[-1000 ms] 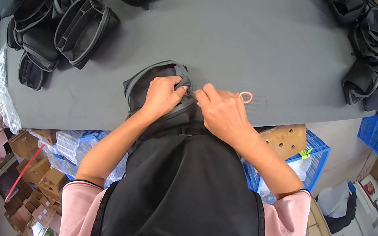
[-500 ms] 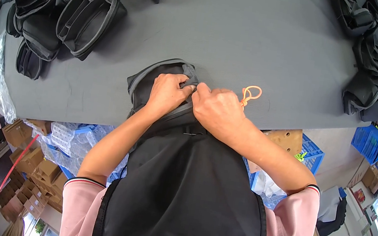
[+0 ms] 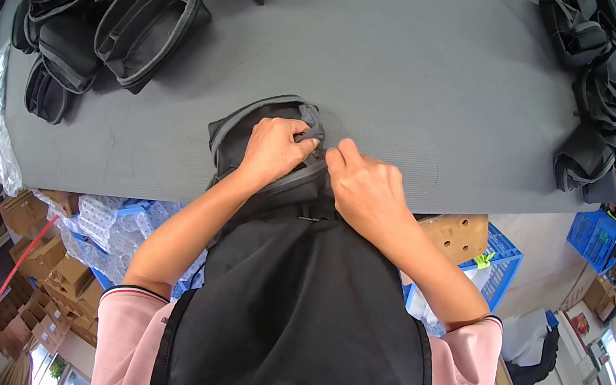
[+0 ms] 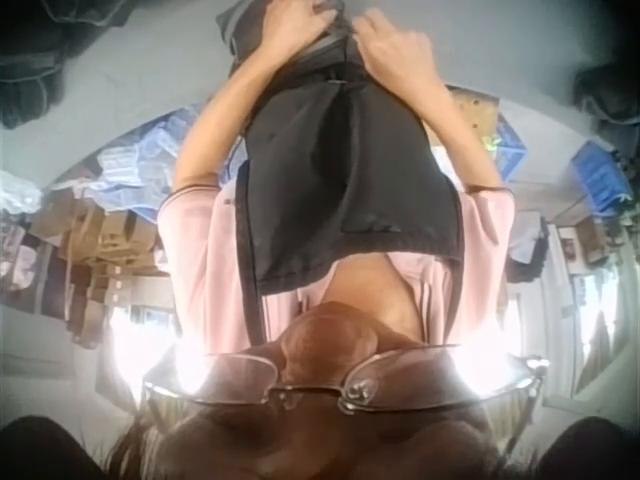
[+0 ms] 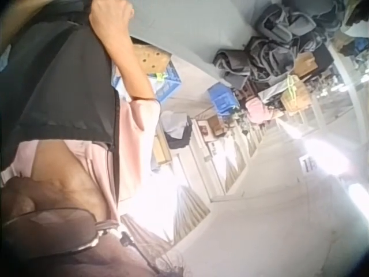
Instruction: Trimming excess threads and inspecting black fabric components on a factory assembly table.
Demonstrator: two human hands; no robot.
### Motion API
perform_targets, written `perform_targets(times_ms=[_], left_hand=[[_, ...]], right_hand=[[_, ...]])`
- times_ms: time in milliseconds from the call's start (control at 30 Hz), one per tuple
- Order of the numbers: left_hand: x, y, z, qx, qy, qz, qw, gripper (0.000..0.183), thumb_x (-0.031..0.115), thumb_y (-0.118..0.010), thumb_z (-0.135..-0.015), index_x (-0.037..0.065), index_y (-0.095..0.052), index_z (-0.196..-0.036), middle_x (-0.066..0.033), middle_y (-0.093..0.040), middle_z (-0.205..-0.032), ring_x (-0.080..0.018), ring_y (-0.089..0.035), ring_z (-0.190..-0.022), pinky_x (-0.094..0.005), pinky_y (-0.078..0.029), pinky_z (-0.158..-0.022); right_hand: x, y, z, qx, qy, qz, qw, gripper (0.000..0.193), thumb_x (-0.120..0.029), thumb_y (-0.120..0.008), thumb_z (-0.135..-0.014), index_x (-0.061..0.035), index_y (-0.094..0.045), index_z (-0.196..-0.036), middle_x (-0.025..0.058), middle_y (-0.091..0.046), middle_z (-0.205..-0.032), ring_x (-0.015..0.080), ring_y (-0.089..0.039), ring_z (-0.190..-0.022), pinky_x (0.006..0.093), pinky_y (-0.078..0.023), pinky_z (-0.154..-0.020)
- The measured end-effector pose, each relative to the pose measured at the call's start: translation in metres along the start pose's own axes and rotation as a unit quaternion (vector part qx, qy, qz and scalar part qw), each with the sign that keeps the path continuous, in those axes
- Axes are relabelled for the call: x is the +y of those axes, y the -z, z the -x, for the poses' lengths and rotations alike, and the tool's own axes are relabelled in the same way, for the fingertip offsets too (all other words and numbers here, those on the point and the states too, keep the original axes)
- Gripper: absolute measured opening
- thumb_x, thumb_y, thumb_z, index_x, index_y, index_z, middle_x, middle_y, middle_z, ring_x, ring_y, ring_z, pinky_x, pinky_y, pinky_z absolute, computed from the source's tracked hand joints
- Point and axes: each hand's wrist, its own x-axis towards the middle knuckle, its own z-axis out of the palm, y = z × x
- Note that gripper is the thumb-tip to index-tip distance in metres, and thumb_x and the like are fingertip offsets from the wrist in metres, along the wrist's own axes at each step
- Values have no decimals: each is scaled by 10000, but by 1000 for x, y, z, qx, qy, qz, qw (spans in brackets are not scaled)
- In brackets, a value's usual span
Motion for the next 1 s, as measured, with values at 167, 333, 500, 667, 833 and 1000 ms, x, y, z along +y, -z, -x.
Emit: perform_targets(times_ms=[167, 333, 500, 667, 833, 1000], left_hand=[[1, 0, -1, -15, 14, -4, 1000, 238, 209, -656, -721, -18, -590, -695, -160, -547, -564, -313, -547, -550, -395, -436, -581], [6, 6, 11, -13, 35, 11, 999, 332, 298, -641, -755, -32, -638, -783, -177, -614, -676, -348, -603, -683, -414, -471, -664], [29, 9, -3, -85, 44, -113, 989, 472, 435, -615, -788, -37, -623, -768, -204, -627, -723, -382, -611, -757, -430, -464, -708], [16, 11, -3, -72, -10, -52, 996, 388, 345, -593, -833, -36, -592, -764, -205, -609, -711, -333, -592, -688, -424, -442, -652], [31, 36, 13, -114, 72, 220, 966, 325, 298, -576, -881, 15, -522, -730, 21, -466, -626, -65, -402, -596, -265, -353, -528], [30, 32, 23, -121, 72, 241, 960, 339, 335, -569, -896, 36, -525, -742, 31, -460, -629, -58, -385, -587, -243, -337, -513]], right_hand=[[-5, 5, -10, -126, -2, 92, 988, 150, -62, -628, -759, -28, -571, -894, 87, -511, -815, 263, -591, -581, 366, -467, -517], [11, 10, 11, 51, -83, -142, 985, 161, -96, -646, -749, 2, -591, -865, 129, -567, -783, 270, -599, -572, 354, -482, -537], [34, -26, 45, 49, -376, -472, 796, 167, -84, -622, -818, -13, -601, -968, 11, -593, -815, 81, -566, -670, 221, -446, -673], [20, -45, 47, 130, -331, -518, 778, 176, -36, -636, -795, -6, -600, -965, 11, -581, -837, 75, -527, -751, 216, -438, -682], [4, -27, 45, 183, -216, -479, 831, 199, -15, -656, -756, -16, -618, -952, 29, -556, -885, 109, -529, -722, 239, -432, -638], [1, -16, 36, 200, -160, -428, 866, 214, -31, -676, -733, -27, -625, -940, 51, -563, -867, 147, -544, -682, 265, -436, -609]])
